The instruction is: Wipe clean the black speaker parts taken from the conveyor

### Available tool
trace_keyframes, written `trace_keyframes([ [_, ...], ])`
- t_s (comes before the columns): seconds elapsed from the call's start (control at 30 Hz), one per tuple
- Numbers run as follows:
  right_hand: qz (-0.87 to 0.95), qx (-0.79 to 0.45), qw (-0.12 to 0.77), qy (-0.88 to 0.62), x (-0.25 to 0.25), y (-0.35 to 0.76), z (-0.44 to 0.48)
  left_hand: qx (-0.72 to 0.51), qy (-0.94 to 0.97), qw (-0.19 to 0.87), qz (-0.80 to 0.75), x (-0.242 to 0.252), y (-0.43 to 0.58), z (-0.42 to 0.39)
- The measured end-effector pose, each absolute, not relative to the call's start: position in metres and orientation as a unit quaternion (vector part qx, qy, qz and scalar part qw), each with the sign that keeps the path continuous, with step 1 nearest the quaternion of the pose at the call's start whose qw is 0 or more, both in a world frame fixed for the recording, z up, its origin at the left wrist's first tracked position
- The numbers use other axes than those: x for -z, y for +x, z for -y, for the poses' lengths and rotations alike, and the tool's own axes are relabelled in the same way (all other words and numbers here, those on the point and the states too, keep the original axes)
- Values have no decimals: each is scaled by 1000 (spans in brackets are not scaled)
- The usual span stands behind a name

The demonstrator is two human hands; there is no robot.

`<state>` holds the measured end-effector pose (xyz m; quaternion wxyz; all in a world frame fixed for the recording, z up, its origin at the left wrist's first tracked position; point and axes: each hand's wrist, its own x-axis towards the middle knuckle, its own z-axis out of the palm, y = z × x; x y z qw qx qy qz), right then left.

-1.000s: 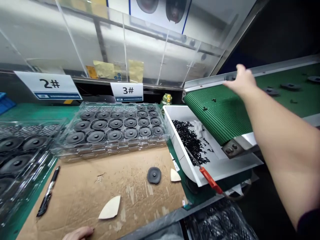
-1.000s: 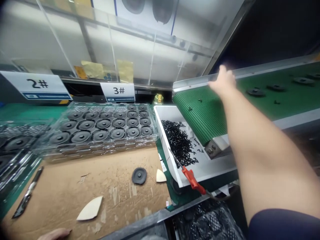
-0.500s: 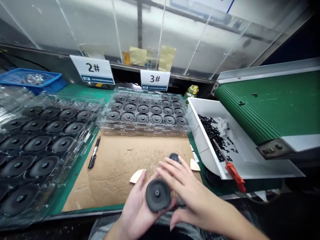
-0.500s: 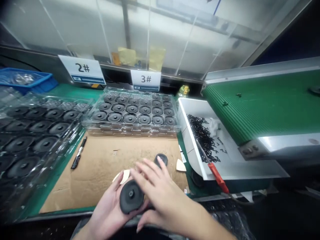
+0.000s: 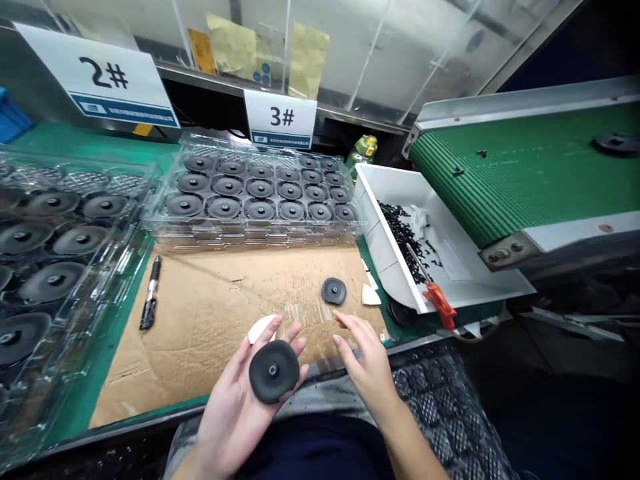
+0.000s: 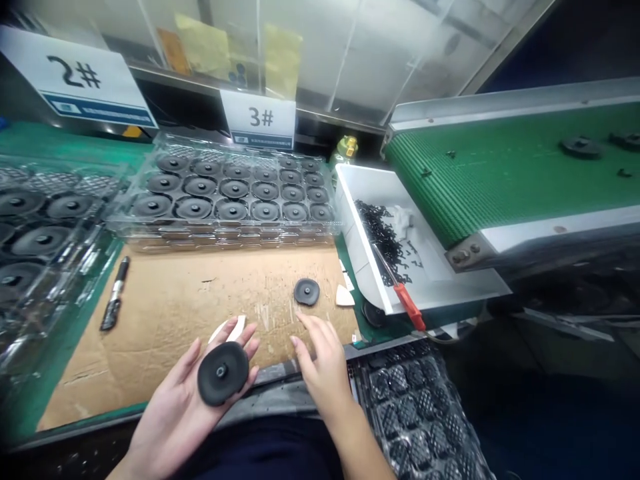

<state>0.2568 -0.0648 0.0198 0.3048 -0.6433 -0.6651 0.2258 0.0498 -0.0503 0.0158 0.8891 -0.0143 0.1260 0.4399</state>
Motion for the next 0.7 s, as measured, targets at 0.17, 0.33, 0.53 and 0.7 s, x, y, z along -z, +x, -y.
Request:
trace_keyframes([
  [0.17, 731, -263, 291, -558, -37, 225, 72, -478, -9, 843, -245, -27, 54, 54],
  [0.33, 768, -233, 248, -542, -33, 190, 71, -476, -64, 823, -304, -32, 57, 59],
  [0.53, 783, -226, 247, -525, -32, 180, 58, -501, -60, 816, -281, -29, 49, 63],
  [0.7, 771, -261, 237, -530, -37, 178, 50, -508, -55, 829, -226, -29, 40, 63],
])
